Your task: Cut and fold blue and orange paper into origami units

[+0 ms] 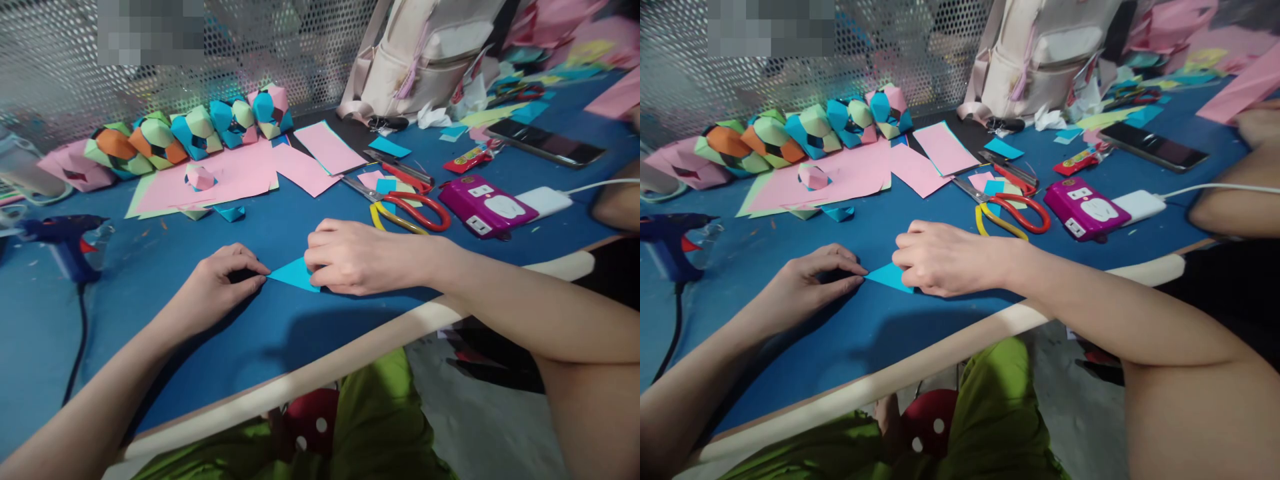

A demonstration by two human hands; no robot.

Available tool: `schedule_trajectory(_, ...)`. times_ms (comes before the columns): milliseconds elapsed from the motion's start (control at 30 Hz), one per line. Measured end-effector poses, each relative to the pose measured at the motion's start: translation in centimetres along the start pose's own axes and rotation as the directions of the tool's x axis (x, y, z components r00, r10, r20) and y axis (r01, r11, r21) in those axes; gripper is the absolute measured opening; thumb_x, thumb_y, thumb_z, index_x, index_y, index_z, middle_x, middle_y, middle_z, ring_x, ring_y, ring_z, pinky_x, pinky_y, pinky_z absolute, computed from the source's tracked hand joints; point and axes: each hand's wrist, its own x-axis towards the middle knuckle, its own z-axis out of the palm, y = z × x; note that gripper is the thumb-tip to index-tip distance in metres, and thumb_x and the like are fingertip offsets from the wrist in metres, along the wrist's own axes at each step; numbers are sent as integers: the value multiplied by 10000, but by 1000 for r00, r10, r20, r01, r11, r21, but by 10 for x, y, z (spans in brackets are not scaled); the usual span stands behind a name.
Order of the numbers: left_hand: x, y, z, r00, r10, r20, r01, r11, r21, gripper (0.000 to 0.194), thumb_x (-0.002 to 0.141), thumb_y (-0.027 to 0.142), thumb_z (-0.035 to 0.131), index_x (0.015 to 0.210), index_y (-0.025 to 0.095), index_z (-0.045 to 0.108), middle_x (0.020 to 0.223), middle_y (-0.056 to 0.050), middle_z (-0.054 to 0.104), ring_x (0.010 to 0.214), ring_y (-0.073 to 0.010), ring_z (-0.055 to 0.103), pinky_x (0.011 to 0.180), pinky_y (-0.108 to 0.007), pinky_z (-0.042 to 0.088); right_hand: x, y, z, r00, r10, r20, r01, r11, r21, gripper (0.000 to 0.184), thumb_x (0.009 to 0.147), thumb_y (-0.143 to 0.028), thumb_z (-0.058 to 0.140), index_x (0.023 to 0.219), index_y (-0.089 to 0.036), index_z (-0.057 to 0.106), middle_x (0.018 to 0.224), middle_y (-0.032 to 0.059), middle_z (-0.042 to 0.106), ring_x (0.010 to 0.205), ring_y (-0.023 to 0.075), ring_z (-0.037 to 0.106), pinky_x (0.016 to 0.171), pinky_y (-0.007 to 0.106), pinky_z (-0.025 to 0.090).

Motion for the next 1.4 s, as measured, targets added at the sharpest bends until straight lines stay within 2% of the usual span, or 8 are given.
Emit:
schedule_trajectory(533, 0, 2, 0, 1000, -30, 3, 30, 1000, 3, 156, 769, 309, 605, 793, 210, 724, 834, -36, 656, 809, -184, 594, 777, -314, 466, 0, 0, 2, 1000, -5, -7, 5, 1000, 8, 310, 949, -158, 429, 736, -176, 655, 772, 31, 595, 738, 166, 418, 754, 333, 272)
schedule_trajectory(767, 1, 3, 0, 999, -34, -10, 34, 999, 0, 159, 771, 310, 600, 791, 205, 718, 816, -37, 662, 800, -187, 598, 767, -320, 472, -1, 0, 1, 1000, -6, -14, 5, 999, -43, 286, 937, -124, 434, 730, -169, 626, 756, 28, 584, 726, 164, 414, 741, 328, 273)
schedule_trajectory(967, 1, 4, 0, 1000, -26, -15, 26, 1000, 0, 149, 766, 312, 606, 781, 208, 712, 806, -35, 667, 796, -192, 601, 766, -325, 476, -2, -1, 3, 999, -23, -37, 19, 995, -102, 260, 944, -86, 380, 802, -172, 580, 752, 18, 573, 735, 166, 424, 744, 325, 280)
schedule_trajectory(1400, 1, 5, -1, 999, -38, -8, 39, 999, 15, 163, 762, 339, 604, 776, 217, 710, 813, -38, 675, 801, -200, 610, 775, -333, 489, -3, -1, 2, 999, -19, -38, 14, 994, -108, 285, 935, -76, 390, 734, -164, 573, 765, 23, 569, 730, 153, 423, 749, 321, 275)
